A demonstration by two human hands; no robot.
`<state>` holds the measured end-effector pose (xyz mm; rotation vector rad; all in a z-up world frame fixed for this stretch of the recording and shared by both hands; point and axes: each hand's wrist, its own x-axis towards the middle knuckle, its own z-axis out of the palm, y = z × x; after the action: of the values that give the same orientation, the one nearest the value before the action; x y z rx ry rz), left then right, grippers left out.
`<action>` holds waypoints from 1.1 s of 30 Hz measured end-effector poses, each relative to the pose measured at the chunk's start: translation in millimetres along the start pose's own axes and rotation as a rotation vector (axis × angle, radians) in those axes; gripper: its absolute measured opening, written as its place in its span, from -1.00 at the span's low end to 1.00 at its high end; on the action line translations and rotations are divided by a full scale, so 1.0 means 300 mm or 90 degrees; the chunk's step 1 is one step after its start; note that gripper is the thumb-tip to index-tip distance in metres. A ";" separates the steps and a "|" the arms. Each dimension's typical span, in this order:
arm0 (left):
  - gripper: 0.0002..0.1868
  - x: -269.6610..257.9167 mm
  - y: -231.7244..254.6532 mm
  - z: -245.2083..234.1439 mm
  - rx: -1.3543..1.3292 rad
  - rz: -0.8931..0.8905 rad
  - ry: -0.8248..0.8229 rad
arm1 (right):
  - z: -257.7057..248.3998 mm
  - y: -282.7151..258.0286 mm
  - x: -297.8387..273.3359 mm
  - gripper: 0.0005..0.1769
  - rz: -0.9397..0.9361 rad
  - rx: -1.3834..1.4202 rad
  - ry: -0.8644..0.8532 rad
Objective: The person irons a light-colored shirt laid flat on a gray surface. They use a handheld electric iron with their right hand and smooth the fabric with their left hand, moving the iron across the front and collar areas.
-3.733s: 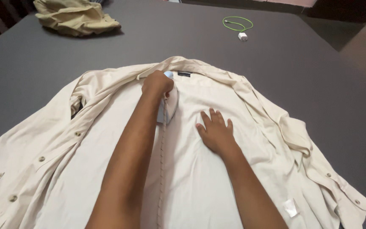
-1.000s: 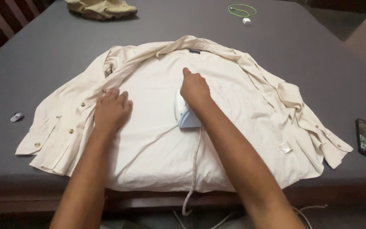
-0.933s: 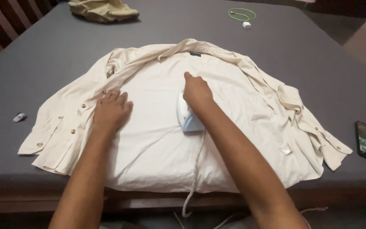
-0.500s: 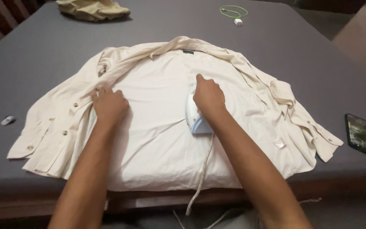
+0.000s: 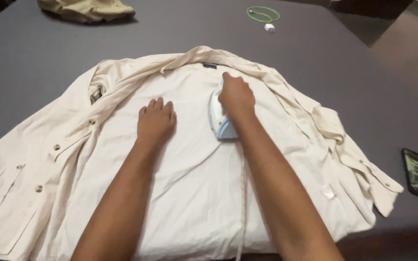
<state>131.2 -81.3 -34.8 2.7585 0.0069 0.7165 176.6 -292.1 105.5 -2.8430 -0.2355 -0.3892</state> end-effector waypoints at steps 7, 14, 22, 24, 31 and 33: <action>-0.49 -0.002 0.008 -0.027 -0.007 -0.027 -0.058 | 0.015 0.001 0.186 -0.45 0.001 0.011 -0.052; -0.44 0.013 0.006 -0.038 -0.001 -0.036 -0.095 | 0.094 0.029 0.358 -0.38 -0.074 0.049 -0.044; -0.48 0.002 0.011 -0.059 -0.057 -0.036 -0.071 | 0.129 0.061 0.363 -0.41 -0.097 0.005 -0.074; -0.56 -0.001 0.014 -0.074 -0.076 0.006 0.035 | 0.117 0.064 0.334 -0.40 -0.095 -0.016 -0.079; -0.74 -0.068 0.036 -0.185 -0.133 0.161 0.170 | 0.037 0.051 0.068 -0.60 -0.066 -0.036 -0.053; -0.77 -0.096 0.064 -0.201 -0.120 0.183 0.178 | -0.018 0.039 -0.038 -0.61 -0.067 -0.019 -0.046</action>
<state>76.0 -85.1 7.1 2.4843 -0.3850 1.1098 166.7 -306.1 104.4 -2.8844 -0.3977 -0.3142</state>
